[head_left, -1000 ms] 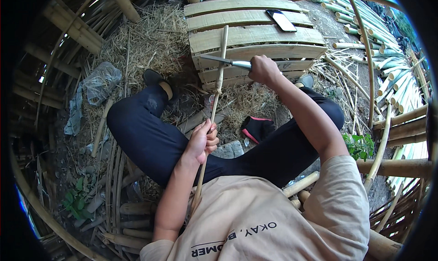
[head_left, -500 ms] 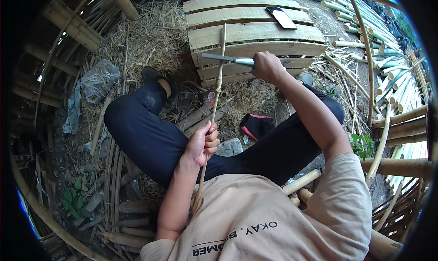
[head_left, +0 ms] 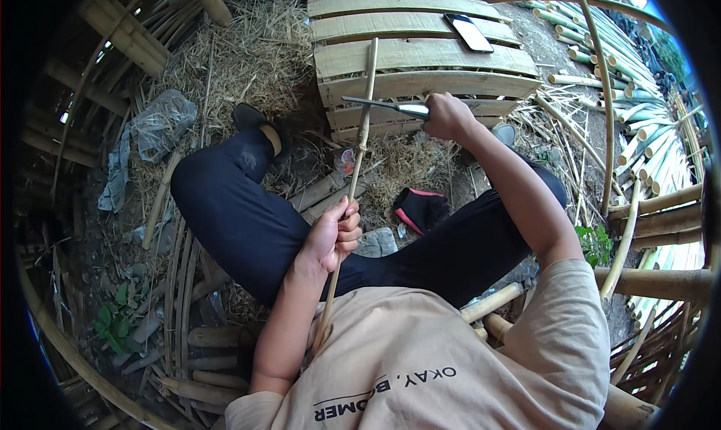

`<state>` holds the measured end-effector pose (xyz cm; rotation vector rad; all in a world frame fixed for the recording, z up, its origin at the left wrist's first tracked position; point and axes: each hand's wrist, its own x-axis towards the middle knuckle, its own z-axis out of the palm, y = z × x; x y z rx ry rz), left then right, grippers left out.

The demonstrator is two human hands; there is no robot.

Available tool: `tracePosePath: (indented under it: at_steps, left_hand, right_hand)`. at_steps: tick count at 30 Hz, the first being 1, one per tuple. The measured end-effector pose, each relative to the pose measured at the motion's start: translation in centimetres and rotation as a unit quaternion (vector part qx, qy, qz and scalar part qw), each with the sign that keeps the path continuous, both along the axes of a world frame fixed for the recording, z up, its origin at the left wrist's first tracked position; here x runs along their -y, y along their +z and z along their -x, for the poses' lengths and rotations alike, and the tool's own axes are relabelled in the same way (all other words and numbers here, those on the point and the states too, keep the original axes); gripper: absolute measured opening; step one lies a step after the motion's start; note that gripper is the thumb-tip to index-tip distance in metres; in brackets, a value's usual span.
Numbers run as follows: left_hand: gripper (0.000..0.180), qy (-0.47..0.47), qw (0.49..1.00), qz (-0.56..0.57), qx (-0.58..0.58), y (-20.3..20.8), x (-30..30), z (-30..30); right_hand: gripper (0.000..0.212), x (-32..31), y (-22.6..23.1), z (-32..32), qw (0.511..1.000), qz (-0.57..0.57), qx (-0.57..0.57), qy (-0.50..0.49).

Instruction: The person shaves a thin wooden stick with a knife while sitting in an area surrounded by bamboo poles.

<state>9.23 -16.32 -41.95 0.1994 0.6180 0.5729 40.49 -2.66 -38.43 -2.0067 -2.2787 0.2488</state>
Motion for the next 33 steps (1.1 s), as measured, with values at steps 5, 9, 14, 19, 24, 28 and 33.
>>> tracePosePath:
  at_steps: [5,9,14,19,24,28,33]
  left_hand:
    - [0.031,-0.009,1.000,0.003,0.020,-0.2,0.0,0.8]
    - [0.030,0.003,0.999,0.020,0.033,-0.4,-0.5,0.4]
    - [0.030,0.005,0.999,0.008,0.032,-0.1,-0.8,0.5]
    - [0.030,-0.009,1.000,0.002,0.015,-0.2,-0.2,0.6]
    - [0.031,-0.010,1.000,-0.020,-0.001,-0.3,-0.2,0.5]
    - [0.031,-0.012,1.000,-0.027,-0.002,-0.4,0.0,0.6]
    - [0.031,-0.015,0.999,-0.040,-0.010,-0.3,0.0,0.4]
  right_hand:
    - [0.025,1.1,0.2,1.8,0.998,0.012,-0.017,0.055]
    - [0.026,0.4,-0.1,1.5,1.000,0.020,-0.010,0.018]
    - [0.026,-0.5,-0.3,1.5,1.000,-0.003,-0.021,-0.021]
    - [0.019,-0.5,1.2,0.6,0.999,-0.025,-0.015,0.025]
    - [0.021,-1.6,0.2,0.6,1.000,-0.016,-0.008,-0.024]
    - [0.021,-0.3,0.8,1.6,0.999,-0.007,0.022,0.029]
    - [0.022,-1.5,1.4,0.8,0.998,-0.020,-0.023,-0.052]
